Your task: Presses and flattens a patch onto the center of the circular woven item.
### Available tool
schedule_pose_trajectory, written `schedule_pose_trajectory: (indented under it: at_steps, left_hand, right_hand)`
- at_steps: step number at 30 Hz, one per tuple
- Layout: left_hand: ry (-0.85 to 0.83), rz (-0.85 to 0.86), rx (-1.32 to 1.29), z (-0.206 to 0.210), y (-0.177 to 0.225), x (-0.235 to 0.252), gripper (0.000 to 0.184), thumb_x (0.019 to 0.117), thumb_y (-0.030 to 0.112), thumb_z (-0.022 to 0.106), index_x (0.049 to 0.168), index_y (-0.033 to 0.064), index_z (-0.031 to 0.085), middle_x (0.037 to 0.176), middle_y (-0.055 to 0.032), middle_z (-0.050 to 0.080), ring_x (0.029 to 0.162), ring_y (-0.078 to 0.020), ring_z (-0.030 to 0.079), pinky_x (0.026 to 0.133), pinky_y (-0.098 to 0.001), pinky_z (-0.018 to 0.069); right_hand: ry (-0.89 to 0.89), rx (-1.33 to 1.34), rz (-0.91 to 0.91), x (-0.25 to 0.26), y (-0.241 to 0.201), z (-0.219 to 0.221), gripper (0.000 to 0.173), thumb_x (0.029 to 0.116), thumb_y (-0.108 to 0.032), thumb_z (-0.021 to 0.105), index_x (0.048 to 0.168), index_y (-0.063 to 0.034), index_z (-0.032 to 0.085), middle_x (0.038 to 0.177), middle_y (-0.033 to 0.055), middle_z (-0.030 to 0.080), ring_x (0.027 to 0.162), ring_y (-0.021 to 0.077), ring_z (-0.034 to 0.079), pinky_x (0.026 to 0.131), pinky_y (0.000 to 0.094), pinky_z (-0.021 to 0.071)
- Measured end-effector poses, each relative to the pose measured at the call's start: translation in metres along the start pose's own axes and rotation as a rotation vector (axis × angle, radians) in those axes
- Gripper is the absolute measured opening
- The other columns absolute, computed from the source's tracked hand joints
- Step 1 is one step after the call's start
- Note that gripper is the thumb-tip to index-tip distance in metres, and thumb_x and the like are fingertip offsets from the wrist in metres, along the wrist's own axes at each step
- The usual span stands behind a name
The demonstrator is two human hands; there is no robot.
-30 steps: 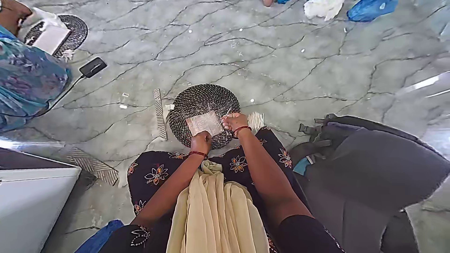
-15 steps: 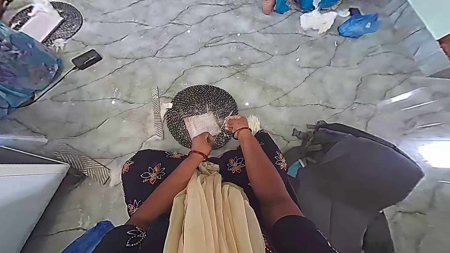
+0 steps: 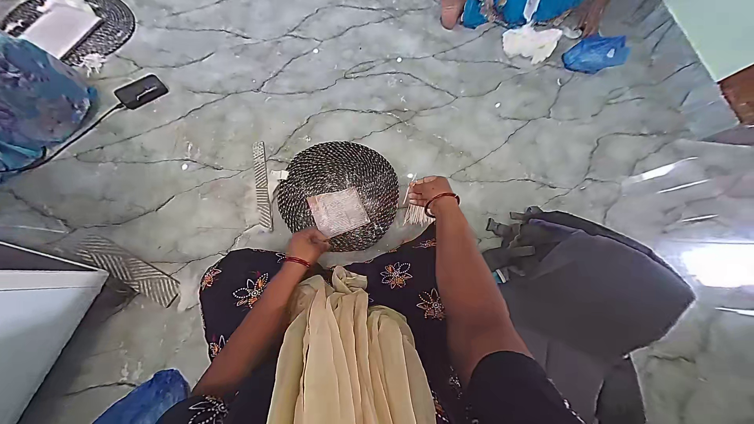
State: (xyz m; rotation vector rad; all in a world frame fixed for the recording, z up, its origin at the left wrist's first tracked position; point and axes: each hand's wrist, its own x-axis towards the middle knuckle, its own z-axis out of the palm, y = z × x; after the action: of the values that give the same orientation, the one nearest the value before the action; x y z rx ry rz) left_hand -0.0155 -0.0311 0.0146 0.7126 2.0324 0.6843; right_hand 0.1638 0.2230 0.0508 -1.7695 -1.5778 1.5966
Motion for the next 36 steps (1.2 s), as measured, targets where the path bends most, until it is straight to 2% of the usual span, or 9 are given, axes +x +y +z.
schedule_pose_trajectory:
  at_steps: [4,7,9,16,23,28,31,33,36]
  left_hand:
    - [0.221,-0.036,-0.253,-0.039,-0.03,0.003,0.033,0.0956,0.0,0.071,0.126,-0.0085,0.061,0.108,-0.0213,0.07,0.088,-0.0236,0.069,0.084,-0.0404,0.0581]
    - [0.361,-0.137,-0.508,-0.045,-0.043,0.017,0.03,0.0935,-0.004,0.072,0.121,-0.0058,0.061,0.093,-0.0109,0.066,0.07,-0.0111,0.062,0.066,-0.0266,0.0551]
    - [0.37,-0.173,-0.561,-0.043,-0.046,0.027,0.028,0.0938,-0.003,0.072,0.12,-0.0043,0.061,0.09,-0.0083,0.067,0.066,-0.0087,0.061,0.062,-0.0244,0.0535]
    - [0.261,-0.193,-0.373,-0.03,-0.047,0.063,0.03,0.0946,0.002,0.073,0.122,-0.0039,0.062,0.098,-0.0118,0.066,0.074,-0.0131,0.062,0.07,-0.0305,0.0548]
    - [0.249,-0.193,-0.369,-0.028,-0.053,0.069,0.028,0.095,0.003,0.073,0.12,-0.0046,0.063,0.101,-0.0149,0.067,0.077,-0.0161,0.062,0.073,-0.035,0.0555]
    - [0.238,-0.193,-0.355,-0.029,-0.051,0.066,0.032,0.0962,0.003,0.071,0.126,-0.0045,0.062,0.109,-0.0179,0.067,0.083,-0.02,0.064,0.077,-0.0389,0.0559]
    - [0.191,-0.148,-0.286,-0.026,-0.052,0.065,0.03,0.0979,0.007,0.071,0.125,-0.0048,0.063,0.113,-0.0209,0.068,0.089,-0.0258,0.067,0.082,-0.0444,0.0564]
    - [0.127,-0.081,-0.205,-0.028,-0.047,0.057,0.03,0.1006,0.009,0.067,0.126,-0.0058,0.065,0.121,-0.0262,0.069,0.105,-0.0365,0.07,0.095,-0.0536,0.0556]
    - [0.089,0.014,-0.145,-0.031,-0.041,0.042,0.031,0.1021,0.01,0.065,0.128,-0.0076,0.065,0.128,-0.0283,0.067,0.122,-0.0408,0.064,0.109,-0.0559,0.0478]
  right_hand:
    - [0.011,-0.531,0.032,0.036,0.004,-0.026,0.03,0.1024,-0.017,0.064,0.123,0.0052,0.063,0.108,0.0173,0.071,0.087,0.021,0.071,0.083,0.0394,0.058]
    - [0.002,-0.781,0.087,0.061,0.017,-0.032,0.027,0.1012,-0.018,0.064,0.113,0.0064,0.068,0.107,0.0194,0.072,0.093,0.0275,0.071,0.09,0.048,0.0555]
    - [-0.011,-0.88,0.123,0.077,0.03,-0.03,0.028,0.1011,-0.02,0.064,0.107,0.0064,0.07,0.106,0.0205,0.072,0.096,0.0301,0.071,0.092,0.0518,0.0533]
    - [0.008,-0.926,0.251,0.1,0.054,-0.015,0.027,0.1006,-0.02,0.064,0.109,0.0054,0.071,0.115,0.0206,0.071,0.106,0.0307,0.07,0.096,0.0515,0.0526]
    - [-0.008,-0.501,0.375,0.108,0.067,-0.019,0.031,0.1076,-0.011,0.041,0.128,0.0045,0.059,0.12,0.0181,0.068,0.096,0.0204,0.07,0.084,0.0361,0.0567]
    - [0.117,-0.861,0.261,0.087,0.053,-0.032,0.03,0.1044,-0.015,0.052,0.118,0.0061,0.067,0.127,0.021,0.069,0.114,0.0305,0.07,0.099,0.0501,0.0537]
    - [0.15,-0.894,0.152,0.067,0.044,-0.041,0.04,0.1043,-0.024,0.058,0.121,0.0127,0.064,0.13,0.0327,0.062,0.125,0.0454,0.06,0.103,0.0631,0.0457]
    - [0.073,-0.877,0.019,0.057,0.042,-0.041,0.046,0.1075,-0.028,0.053,0.127,0.0128,0.062,0.13,0.0338,0.063,0.123,0.0479,0.061,0.104,0.0655,0.0447]
    - [-0.155,-0.78,-0.157,0.026,0.029,0.002,0.043,0.111,-0.026,0.049,0.133,0.0097,0.057,0.124,0.0285,0.068,0.109,0.0405,0.07,0.097,0.0571,0.0531]
